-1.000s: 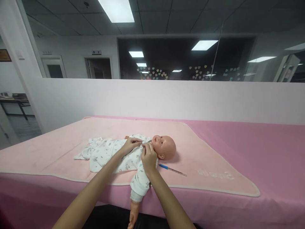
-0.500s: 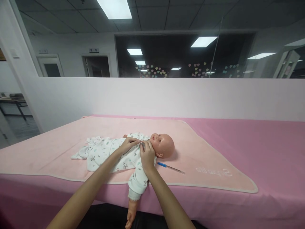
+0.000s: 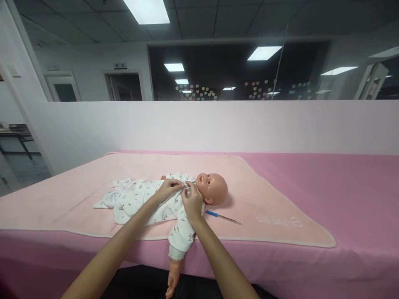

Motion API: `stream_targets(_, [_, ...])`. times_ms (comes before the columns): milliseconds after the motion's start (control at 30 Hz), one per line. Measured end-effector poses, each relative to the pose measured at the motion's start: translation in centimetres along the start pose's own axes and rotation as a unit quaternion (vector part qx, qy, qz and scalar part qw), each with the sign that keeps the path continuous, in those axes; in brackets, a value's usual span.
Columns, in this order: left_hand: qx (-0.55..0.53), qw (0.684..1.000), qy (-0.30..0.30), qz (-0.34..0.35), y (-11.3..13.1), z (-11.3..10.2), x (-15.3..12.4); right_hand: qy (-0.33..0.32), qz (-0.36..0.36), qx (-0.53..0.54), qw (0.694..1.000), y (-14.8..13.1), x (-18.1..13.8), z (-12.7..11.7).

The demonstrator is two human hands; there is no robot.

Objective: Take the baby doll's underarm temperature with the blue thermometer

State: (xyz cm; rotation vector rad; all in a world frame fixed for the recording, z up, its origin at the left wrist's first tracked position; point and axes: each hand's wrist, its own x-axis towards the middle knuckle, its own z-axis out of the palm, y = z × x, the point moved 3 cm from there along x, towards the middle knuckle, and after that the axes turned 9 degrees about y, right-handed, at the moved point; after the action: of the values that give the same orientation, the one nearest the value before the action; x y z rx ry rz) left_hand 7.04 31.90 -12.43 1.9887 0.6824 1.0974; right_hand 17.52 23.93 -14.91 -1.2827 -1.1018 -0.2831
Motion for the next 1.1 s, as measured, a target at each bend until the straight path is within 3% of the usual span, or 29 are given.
stream_targets(467, [0.020,1.000,0.007,0.022,-0.51,-0.07,0.10,-0.017,0.044,0.064,0.997,0.43,-0.23,0.13])
stream_targets(933, [-0.029,0.999,-0.036,0.007,-0.21,-0.19,0.22,-0.003,0.020,0.044,0.999,0.65,-0.17,-0.14])
stream_targets(1100, [-0.041,0.999,-0.025,-0.003,-0.49,-0.21,0.21,-0.004,-0.005,0.035,0.999,0.48,-0.15,-0.13])
